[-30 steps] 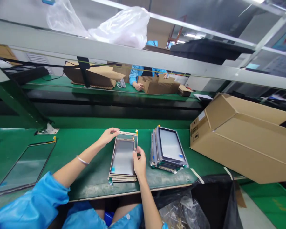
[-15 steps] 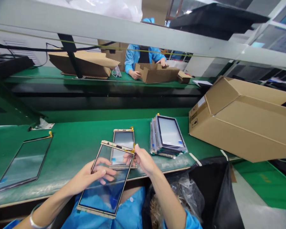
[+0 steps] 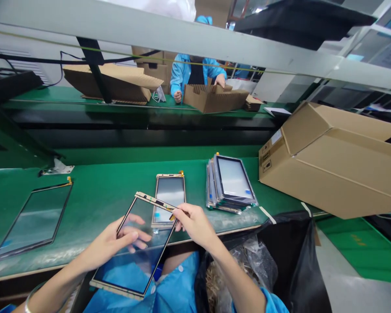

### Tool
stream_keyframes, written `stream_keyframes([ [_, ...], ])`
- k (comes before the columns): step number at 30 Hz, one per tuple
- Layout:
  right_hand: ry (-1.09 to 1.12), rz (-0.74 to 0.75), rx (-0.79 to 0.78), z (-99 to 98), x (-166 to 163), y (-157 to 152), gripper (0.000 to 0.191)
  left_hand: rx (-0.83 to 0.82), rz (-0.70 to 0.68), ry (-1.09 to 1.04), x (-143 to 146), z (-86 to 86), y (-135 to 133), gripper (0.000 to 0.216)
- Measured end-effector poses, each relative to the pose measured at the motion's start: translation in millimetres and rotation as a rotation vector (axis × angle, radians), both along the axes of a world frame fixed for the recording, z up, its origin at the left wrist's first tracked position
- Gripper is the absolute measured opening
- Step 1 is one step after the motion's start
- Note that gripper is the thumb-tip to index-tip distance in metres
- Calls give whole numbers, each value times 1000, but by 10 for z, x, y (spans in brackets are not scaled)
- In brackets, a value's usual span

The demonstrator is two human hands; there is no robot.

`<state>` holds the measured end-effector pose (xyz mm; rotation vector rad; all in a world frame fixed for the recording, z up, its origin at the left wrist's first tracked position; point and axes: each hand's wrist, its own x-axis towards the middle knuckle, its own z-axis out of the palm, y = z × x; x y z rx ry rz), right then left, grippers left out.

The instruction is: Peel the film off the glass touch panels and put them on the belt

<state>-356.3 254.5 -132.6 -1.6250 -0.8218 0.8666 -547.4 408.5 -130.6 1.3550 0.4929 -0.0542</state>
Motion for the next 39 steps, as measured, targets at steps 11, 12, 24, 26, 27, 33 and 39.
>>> stream_keyframes([
  [11, -595, 71, 103, 62, 39, 17, 18, 62, -260, 34, -101, 13, 52, 43],
  [12, -681, 139, 124, 154, 37, 51, 18, 93, -287, 49, -100, 51, 36, 40],
  [24, -1206, 442, 167, 449, 9, 111, 31, 130, -342, 59, -96, 215, 43, 34],
  [26, -1279, 376, 250, 379, -13, 47, 29, 33, -371, 61, -77, 204, 59, 34],
  [27, -1292, 343, 290, 342, -19, 11, 26, -10, -391, 56, -66, 199, 70, 33],
  [33, -1181, 212, 377, 238, -41, -185, 16, -137, -424, 66, -17, 175, 131, 38],
  [39, -214, 58, 347, 406, -72, -608, 15, -177, -274, 96, -44, 107, 304, 35],
])
